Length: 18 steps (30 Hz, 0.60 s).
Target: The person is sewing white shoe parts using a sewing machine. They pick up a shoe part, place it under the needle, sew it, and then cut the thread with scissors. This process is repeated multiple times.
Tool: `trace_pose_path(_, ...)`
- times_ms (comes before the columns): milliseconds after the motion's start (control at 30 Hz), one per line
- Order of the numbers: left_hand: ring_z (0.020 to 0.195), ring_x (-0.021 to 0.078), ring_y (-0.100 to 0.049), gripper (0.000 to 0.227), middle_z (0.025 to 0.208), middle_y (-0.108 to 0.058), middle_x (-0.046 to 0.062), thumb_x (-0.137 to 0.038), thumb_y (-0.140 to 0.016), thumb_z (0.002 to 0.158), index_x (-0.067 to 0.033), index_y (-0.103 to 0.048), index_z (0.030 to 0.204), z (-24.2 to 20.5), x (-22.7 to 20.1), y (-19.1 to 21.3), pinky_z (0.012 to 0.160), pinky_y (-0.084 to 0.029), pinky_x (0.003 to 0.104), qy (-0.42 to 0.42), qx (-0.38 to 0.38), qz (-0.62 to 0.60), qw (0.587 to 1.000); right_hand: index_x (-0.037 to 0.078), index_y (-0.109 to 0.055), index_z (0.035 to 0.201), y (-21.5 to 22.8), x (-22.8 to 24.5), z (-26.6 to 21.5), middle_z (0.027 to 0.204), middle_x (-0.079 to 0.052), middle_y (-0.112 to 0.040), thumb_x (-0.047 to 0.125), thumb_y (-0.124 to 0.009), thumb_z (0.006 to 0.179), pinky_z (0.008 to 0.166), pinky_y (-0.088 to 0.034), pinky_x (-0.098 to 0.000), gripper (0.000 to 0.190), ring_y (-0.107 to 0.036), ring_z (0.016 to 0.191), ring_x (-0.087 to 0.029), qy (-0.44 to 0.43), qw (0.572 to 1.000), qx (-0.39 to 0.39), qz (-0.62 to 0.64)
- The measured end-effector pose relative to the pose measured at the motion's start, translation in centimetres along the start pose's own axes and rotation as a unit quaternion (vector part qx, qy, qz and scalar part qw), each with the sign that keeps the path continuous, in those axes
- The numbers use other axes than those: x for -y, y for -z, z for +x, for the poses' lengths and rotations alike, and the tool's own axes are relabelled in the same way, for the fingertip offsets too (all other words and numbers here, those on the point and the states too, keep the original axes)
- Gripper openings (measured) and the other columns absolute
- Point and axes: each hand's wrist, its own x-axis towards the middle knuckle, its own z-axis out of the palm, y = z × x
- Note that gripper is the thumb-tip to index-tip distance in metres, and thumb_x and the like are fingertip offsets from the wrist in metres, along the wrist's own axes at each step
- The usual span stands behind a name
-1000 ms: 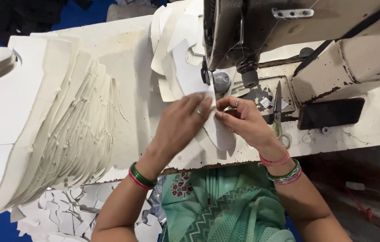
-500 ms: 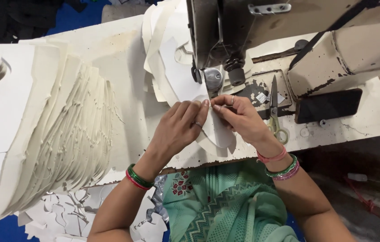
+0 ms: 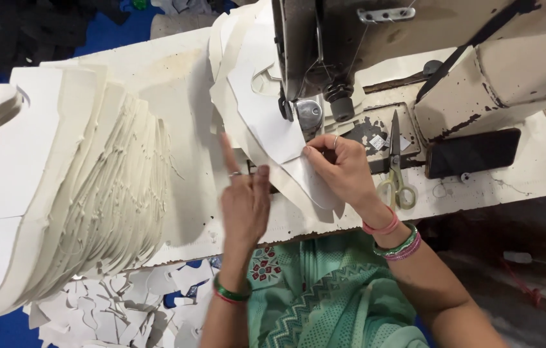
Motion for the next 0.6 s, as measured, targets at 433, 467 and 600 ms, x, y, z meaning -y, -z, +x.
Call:
trace_pose_path(433, 0.098, 0.0164, -0.071, 0.043, 0.120, -0.074, 0.017, 0.001, -0.078, 0.088, 0.0063, -0.069, 0.130, 4.1, -3.2, -8.7, 0.088, -0.058, 0.030, -0.079, -0.099, -0.807, 0.577, -0.003, -0.071, 0.103, -0.5, 2.0, -2.2, 0.106, -0.015, -0.065, 0.003, -0.075, 0.092, 0.054, -0.054, -0.0294, 0.013, -0.069, 0.069, -0.018, 0.231, 0.919, -0.158, -0.278)
trace_pose_path(467, 0.099, 0.0167, -0.072, 0.042, 0.121, -0.073, 0.018, 0.002, -0.078, 0.088, 0.0062, -0.068, 0.128, 4.0, -3.4, -8.9, 0.089, -0.058, 0.029, -0.076, -0.104, -0.811, 0.570, -0.005, -0.071, 0.108, 0.3, 1.5, -2.5, 0.123, -0.019, -0.062, 0.000, -0.075, 0.091, 0.050, -0.054, -0.0260, 0.018, -0.069, 0.071, -0.017, 0.254, 0.905, -0.194, -0.280)
trace_pose_path(600, 0.099, 0.0157, -0.070, 0.043, 0.122, -0.072, 0.016, 0.001, -0.078, 0.087, 0.0069, -0.068, 0.128, 4.1, -3.3, -8.8, 0.090, -0.058, 0.030, -0.073, -0.093, -0.829, 0.547, -0.021, -0.048, 0.139, 4.0, -0.9, -2.8, 0.140, -0.030, -0.056, -0.004, -0.073, 0.099, 0.107, -0.054, -0.0483, 0.050, -0.070, 0.118, -0.033, 0.307, 0.841, -0.269, -0.354)
